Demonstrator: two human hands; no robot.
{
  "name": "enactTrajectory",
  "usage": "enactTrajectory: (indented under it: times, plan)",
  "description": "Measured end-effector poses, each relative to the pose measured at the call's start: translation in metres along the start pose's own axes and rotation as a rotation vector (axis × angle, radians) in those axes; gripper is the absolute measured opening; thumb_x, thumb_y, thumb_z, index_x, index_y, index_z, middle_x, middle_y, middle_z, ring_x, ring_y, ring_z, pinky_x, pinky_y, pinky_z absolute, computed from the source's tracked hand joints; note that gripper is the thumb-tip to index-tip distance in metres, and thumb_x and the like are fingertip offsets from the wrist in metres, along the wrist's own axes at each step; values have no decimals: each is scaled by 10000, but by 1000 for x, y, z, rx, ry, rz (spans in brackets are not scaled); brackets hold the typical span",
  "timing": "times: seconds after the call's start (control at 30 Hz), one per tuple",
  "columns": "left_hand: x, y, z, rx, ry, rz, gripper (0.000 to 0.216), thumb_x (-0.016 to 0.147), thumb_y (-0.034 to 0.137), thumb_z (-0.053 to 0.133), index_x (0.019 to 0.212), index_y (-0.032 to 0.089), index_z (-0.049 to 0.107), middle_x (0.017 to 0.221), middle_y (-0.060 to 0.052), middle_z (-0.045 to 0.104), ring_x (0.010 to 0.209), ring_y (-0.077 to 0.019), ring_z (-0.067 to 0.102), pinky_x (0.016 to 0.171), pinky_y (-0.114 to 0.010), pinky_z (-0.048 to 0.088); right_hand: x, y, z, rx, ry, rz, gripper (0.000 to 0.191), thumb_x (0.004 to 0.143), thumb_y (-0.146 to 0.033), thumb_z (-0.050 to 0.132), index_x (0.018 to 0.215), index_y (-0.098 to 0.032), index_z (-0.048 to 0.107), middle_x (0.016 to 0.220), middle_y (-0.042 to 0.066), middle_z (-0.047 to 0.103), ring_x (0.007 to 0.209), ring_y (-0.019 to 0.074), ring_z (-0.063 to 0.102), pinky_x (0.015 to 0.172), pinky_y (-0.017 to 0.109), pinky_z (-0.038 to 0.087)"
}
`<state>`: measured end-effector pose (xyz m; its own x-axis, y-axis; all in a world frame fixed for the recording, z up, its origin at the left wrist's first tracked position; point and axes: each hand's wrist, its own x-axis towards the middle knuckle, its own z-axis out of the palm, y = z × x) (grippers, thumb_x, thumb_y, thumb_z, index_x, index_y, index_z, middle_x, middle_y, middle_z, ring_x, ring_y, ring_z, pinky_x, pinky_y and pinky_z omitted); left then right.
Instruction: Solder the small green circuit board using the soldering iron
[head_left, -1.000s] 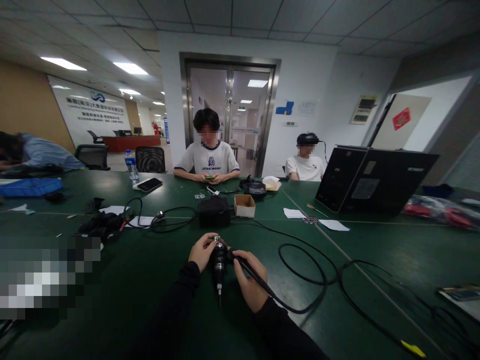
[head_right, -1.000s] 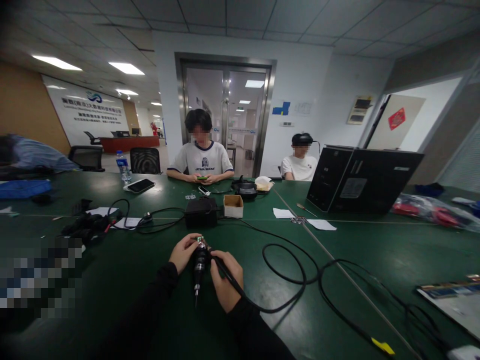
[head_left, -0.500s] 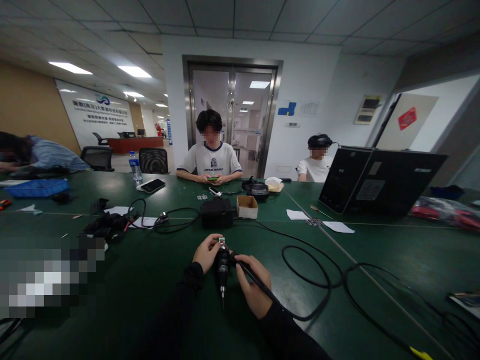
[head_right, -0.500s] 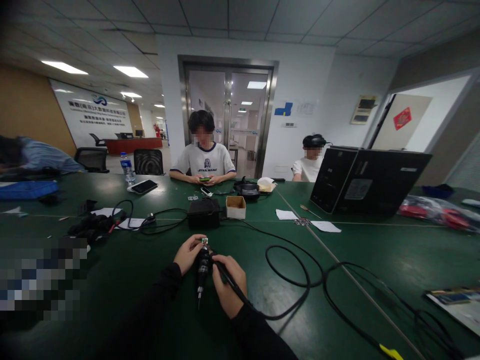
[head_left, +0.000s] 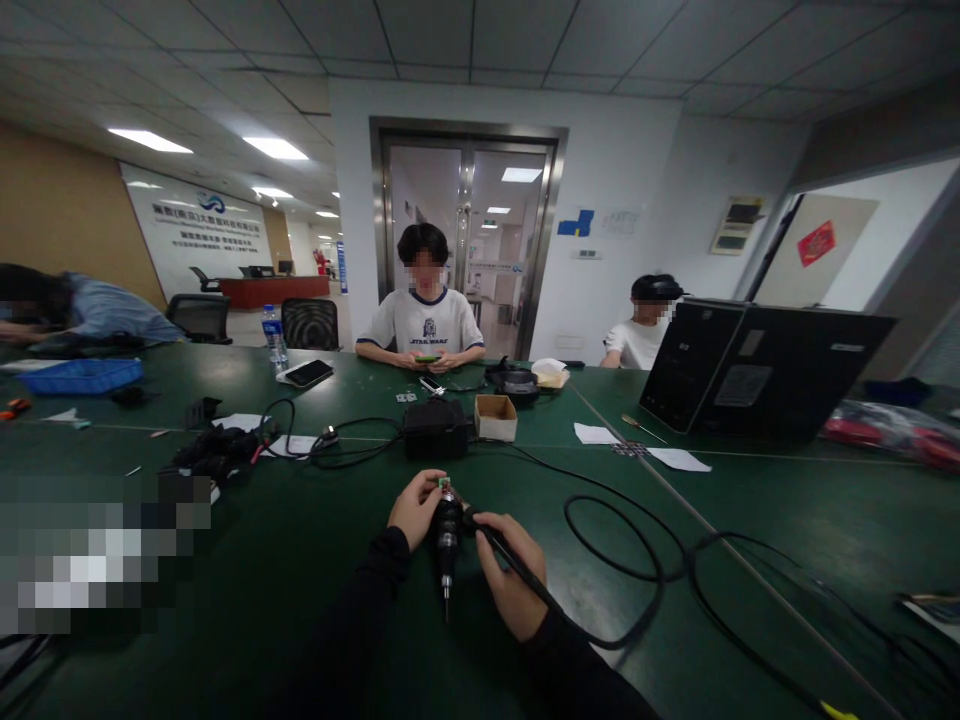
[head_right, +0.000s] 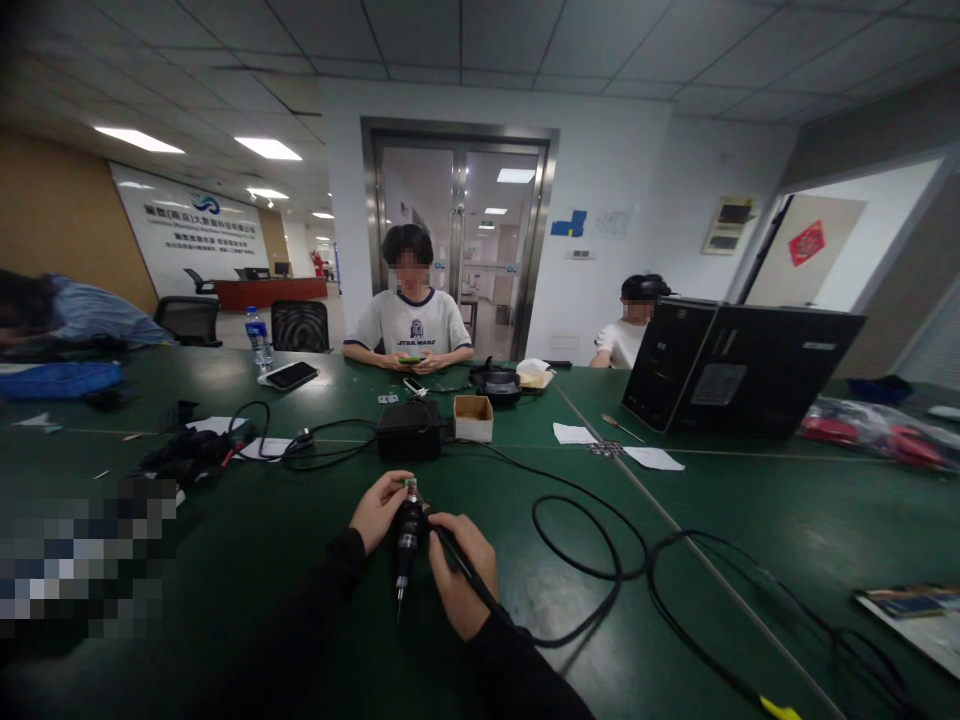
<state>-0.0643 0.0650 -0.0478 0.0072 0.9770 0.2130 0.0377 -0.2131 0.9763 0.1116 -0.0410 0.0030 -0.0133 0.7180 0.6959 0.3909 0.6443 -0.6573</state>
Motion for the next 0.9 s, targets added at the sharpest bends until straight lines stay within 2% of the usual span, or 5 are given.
enactTrajectory:
  times: [0.37, 0.9]
  plan:
    - [-4, 10, 1, -19, -11, 5, 276, 788, 312, 604, 1037, 195, 615, 906, -61, 711, 887, -202, 669, 859, -322, 490, 1, -1, 0, 13, -14, -4, 168, 861, -159, 563, 981, -211, 668, 881, 41, 684, 796, 173, 665, 731, 277, 531]
    - [-5, 13, 2, -24, -19, 20, 283, 777, 329, 597, 1029, 200, 602, 888, -43, 705, 871, -195, 664, 860, -321, 482, 1, -1, 0, -11, -36, 5, 180, 868, -169, 555, 997, -218, 672, 893, 41, 693, 809, 178, 672, 736, 282, 537]
